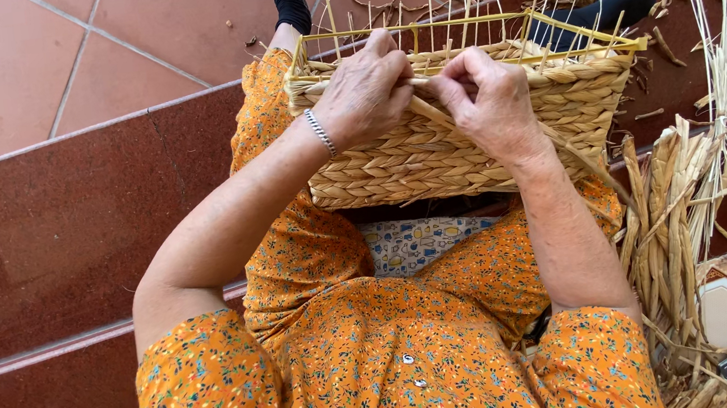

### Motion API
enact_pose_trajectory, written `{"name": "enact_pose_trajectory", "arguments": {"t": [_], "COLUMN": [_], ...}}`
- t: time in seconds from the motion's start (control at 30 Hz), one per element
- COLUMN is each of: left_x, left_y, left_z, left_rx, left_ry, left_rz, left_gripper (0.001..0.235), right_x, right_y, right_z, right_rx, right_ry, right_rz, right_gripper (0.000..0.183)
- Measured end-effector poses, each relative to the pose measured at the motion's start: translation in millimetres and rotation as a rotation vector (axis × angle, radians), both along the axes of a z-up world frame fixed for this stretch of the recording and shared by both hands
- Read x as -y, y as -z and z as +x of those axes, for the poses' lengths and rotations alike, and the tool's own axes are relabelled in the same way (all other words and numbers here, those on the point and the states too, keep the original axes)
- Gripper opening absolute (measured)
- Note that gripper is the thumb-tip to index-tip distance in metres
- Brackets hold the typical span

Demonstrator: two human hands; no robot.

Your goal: The person weaves a rectangular basket using dried plant strips. They interlace the strips through a vertical frame, tightening the weave and adjusting the basket's shape.

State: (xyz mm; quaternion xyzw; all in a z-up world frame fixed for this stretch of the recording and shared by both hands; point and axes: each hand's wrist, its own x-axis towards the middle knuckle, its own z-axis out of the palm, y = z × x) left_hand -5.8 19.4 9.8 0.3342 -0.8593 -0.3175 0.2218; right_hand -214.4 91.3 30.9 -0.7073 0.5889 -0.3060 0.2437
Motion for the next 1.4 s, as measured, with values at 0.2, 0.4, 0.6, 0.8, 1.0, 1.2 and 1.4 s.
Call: {"name": "enact_pose_trajectory", "arguments": {"t": [0.2, 0.4, 0.6, 0.8, 1.0, 1.2, 1.4], "left_x": [-11, -8, 17, 46, 30, 19, 11], "left_y": [14, 24, 23, 17, 10, 4, 8], "left_z": [18, 2, -15, -26, -46, -23, -18], "left_rx": [-0.089, 0.024, 0.218, 0.303, 0.472, 0.118, 0.113], "left_ry": [0.091, 0.063, -0.037, -0.040, 0.162, 0.166, 0.155], "left_rz": [-0.201, -0.293, 0.015, 0.110, -0.179, 0.013, 0.126], "left_gripper": [0.021, 0.018, 0.008, 0.017, 0.010, 0.008, 0.031], "right_x": [-2, -2, -25, -31, -42, -22, 4], "right_y": [13, 21, 25, 9, -23, -33, -9], "right_z": [11, 13, 18, 14, 3, -7, -14], "right_rx": [-0.276, -0.463, -0.444, -0.386, -0.322, -0.525, -0.243], "right_ry": [0.109, 0.087, 0.024, -0.074, -0.090, -0.037, -0.067], "right_rz": [-0.174, -0.283, -0.242, -0.224, -0.075, -0.277, -0.282], "right_gripper": [0.036, 0.038, 0.036, 0.035, 0.025, 0.018, 0.013]}}
